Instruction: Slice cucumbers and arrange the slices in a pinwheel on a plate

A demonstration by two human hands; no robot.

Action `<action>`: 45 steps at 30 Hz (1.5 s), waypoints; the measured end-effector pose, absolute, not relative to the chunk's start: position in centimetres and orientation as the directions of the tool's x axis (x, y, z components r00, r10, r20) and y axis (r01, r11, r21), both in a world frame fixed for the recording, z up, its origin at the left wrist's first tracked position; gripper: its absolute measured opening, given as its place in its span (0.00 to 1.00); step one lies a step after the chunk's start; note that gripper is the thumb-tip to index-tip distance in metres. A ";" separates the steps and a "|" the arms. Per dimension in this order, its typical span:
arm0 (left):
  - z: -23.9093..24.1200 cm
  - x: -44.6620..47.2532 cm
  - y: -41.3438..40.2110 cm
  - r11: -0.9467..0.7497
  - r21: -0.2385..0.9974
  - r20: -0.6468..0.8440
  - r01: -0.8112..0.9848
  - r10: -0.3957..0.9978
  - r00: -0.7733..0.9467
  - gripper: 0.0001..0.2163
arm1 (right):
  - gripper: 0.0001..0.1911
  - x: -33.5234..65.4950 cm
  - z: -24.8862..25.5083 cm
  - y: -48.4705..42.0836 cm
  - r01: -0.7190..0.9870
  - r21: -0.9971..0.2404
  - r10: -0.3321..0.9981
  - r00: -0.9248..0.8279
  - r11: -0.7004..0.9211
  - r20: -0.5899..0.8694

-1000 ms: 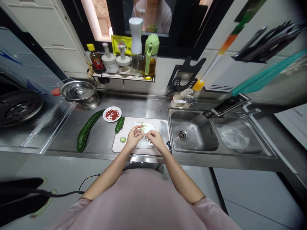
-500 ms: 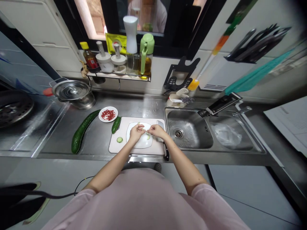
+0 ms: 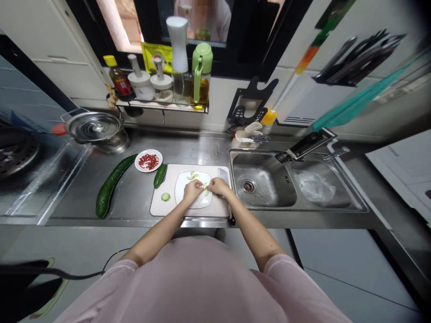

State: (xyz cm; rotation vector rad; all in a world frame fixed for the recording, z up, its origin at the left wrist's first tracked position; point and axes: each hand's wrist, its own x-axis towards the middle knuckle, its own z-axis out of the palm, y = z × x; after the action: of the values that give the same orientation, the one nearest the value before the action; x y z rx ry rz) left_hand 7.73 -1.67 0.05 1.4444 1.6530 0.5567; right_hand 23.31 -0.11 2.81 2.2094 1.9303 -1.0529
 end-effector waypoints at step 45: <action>-0.8 8.3 -1.2 0.051 0.652 -0.221 0.756 0.967 0.125 0.06 | 0.09 25.0 1.3 -0.3 0.866 -0.408 0.886 0.082 -0.290 -0.455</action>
State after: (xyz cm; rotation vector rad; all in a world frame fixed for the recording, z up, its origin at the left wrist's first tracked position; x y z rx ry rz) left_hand 8.34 -1.18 -0.77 1.7491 1.6757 0.4102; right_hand 25.00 -0.30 1.33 2.3343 1.8904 -1.0237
